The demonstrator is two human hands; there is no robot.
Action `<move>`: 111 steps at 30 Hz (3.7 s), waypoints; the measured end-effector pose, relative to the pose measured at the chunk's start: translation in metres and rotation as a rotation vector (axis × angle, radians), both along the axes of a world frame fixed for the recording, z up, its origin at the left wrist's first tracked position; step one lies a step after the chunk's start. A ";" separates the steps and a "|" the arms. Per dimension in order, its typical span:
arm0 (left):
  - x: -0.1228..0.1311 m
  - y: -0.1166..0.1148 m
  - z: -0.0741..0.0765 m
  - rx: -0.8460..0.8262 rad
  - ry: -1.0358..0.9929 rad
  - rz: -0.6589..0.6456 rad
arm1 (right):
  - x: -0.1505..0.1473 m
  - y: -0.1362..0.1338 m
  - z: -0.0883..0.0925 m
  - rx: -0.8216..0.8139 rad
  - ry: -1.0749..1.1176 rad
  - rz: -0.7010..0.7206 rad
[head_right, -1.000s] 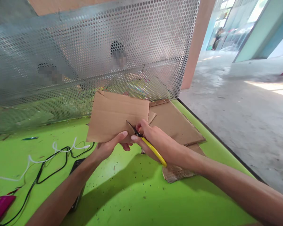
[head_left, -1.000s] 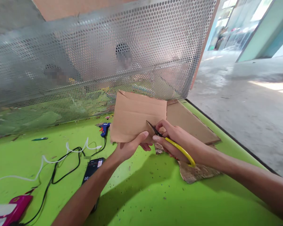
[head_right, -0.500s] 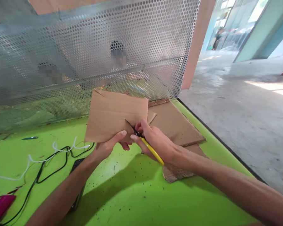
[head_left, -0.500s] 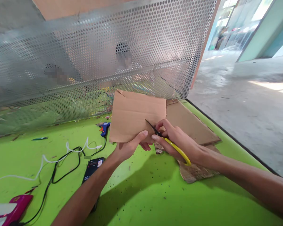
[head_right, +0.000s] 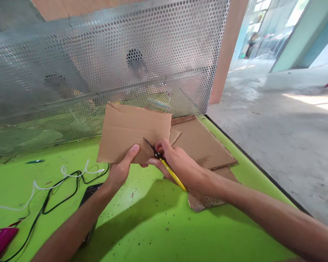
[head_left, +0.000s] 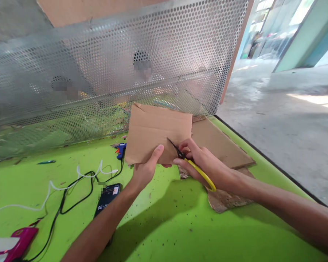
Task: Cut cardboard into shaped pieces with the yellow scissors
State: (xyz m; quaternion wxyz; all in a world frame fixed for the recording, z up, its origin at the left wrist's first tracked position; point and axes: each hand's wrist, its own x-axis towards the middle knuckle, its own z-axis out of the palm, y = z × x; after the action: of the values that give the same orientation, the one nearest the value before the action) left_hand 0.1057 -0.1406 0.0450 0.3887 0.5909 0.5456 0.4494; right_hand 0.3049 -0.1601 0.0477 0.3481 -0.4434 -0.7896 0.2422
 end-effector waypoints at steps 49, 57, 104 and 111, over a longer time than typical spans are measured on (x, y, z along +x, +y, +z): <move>-0.003 -0.003 0.014 0.003 0.178 -0.108 | -0.001 -0.011 0.012 -0.165 0.088 0.073; -0.003 -0.001 0.009 0.030 0.172 -0.184 | -0.002 -0.008 0.008 -0.080 -0.004 -0.013; -0.006 0.000 0.013 -0.044 0.195 -0.234 | -0.004 -0.003 -0.001 -0.025 0.039 0.005; -0.007 0.001 0.009 -0.061 0.198 -0.248 | 0.002 -0.008 0.008 -0.143 0.091 0.109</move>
State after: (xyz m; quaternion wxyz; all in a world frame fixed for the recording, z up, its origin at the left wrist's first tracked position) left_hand 0.0992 -0.1398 0.0544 0.4033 0.6831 0.5175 0.3207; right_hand 0.3065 -0.1681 0.0553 0.3373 -0.4122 -0.7766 0.3365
